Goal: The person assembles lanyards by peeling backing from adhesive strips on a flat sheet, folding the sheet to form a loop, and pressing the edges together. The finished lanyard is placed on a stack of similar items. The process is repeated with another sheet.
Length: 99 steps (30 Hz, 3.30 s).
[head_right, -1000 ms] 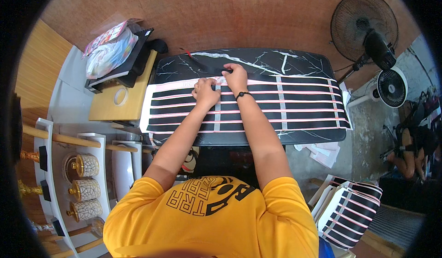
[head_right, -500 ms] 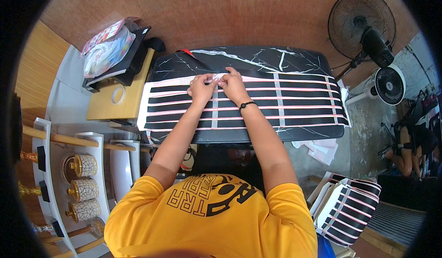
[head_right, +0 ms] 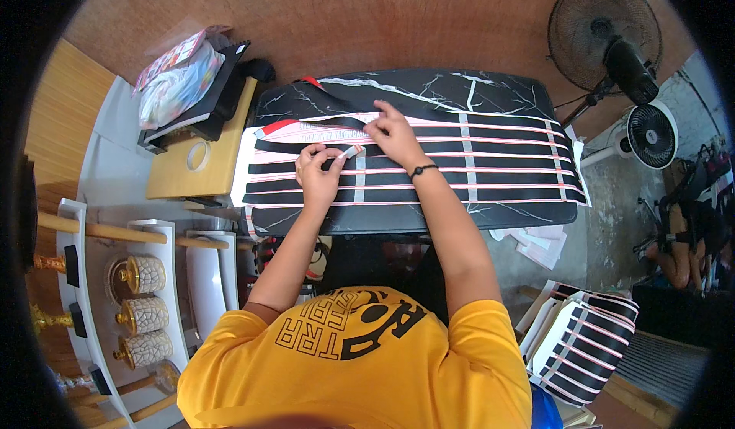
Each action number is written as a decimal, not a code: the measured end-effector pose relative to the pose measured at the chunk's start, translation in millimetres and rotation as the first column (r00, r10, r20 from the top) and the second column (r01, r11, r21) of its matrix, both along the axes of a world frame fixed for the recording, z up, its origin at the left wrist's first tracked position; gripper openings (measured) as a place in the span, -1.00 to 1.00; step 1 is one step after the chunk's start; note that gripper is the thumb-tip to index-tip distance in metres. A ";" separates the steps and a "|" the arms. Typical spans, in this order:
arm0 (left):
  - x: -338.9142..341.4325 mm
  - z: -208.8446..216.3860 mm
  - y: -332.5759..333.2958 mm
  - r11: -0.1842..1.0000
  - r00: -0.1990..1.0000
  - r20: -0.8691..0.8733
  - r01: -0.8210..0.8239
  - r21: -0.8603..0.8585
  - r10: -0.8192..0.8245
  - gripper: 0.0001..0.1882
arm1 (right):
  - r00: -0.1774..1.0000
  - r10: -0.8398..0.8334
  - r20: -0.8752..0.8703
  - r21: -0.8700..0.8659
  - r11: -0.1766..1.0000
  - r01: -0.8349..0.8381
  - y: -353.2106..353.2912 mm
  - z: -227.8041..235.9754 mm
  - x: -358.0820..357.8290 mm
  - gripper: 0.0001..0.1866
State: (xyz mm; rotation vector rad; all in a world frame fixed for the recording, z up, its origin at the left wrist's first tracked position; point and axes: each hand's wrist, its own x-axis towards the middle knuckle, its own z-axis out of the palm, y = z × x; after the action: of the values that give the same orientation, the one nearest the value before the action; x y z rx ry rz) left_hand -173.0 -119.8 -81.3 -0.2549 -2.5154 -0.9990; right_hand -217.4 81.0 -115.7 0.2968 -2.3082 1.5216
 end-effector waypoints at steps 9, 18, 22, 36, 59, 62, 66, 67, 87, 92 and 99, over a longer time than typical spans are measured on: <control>51.5 23.0 -20.4 0.986 0.987 -0.017 0.161 0.037 -0.160 -0.87 | 0.991 -0.130 -0.027 0.407 0.904 0.130 -15.5 -5.8 -4.6 -0.83; 40.3 19.9 -65.6 0.994 0.999 0.006 -0.047 0.095 0.046 -0.88 | 0.988 0.019 -0.153 0.202 0.979 0.012 -40.0 20.7 27.6 -0.85; 36.9 17.4 -73.3 0.992 0.999 0.004 -0.046 0.115 0.045 -0.88 | 0.993 0.035 -0.117 0.361 0.933 0.010 -45.1 18.2 46.5 -0.85; 94.9 42.4 -69.1 0.982 0.982 0.039 0.179 0.067 -0.182 -0.87 | 1.000 -0.010 -0.005 0.274 0.962 0.011 -47.4 -5.3 32.7 -0.85; 133.7 69.4 -105.5 0.966 0.983 0.111 0.121 0.230 -0.149 -0.91 | 0.995 0.087 -0.057 0.198 0.977 -0.074 -43.4 16.2 67.1 -0.84; 129.8 70.1 -104.6 0.951 0.983 0.129 0.091 0.294 -0.134 -0.90 | 0.992 0.120 -0.028 0.378 0.921 -0.100 -44.1 18.2 85.4 -0.84; 144.7 102.4 -117.0 0.866 0.912 0.054 0.367 0.340 -0.407 -0.88 | 0.998 0.038 0.053 0.479 0.876 -0.059 -50.5 13.3 86.2 -0.84; 147.7 114.2 -122.9 0.877 0.870 -0.111 0.477 -0.064 -0.481 -0.85 | 0.999 0.016 0.051 0.461 0.887 -0.037 -50.7 12.0 83.5 -0.84; 39.2 6.3 -232.6 0.896 0.763 0.470 -0.377 -0.235 0.444 -0.55 | 0.994 0.095 0.048 0.386 0.916 -0.106 -9.6 21.2 117.7 -0.77; 62.0 21.4 -196.2 0.886 0.940 -0.081 -0.340 -0.317 0.331 -0.80 | 0.994 0.072 0.085 0.365 0.926 -0.098 9.6 23.1 131.8 -0.79; 60.8 68.8 -230.0 0.918 0.915 -0.068 -0.397 0.008 0.397 -0.81 | 0.986 0.163 0.047 0.274 0.947 -0.169 -10.9 20.0 121.8 -0.80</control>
State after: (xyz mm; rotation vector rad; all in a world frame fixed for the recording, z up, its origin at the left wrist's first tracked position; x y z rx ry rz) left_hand -112.2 -349.7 -12.4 0.2136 -2.3728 -0.8009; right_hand -95.6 70.1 -95.7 0.5621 -2.5727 1.2752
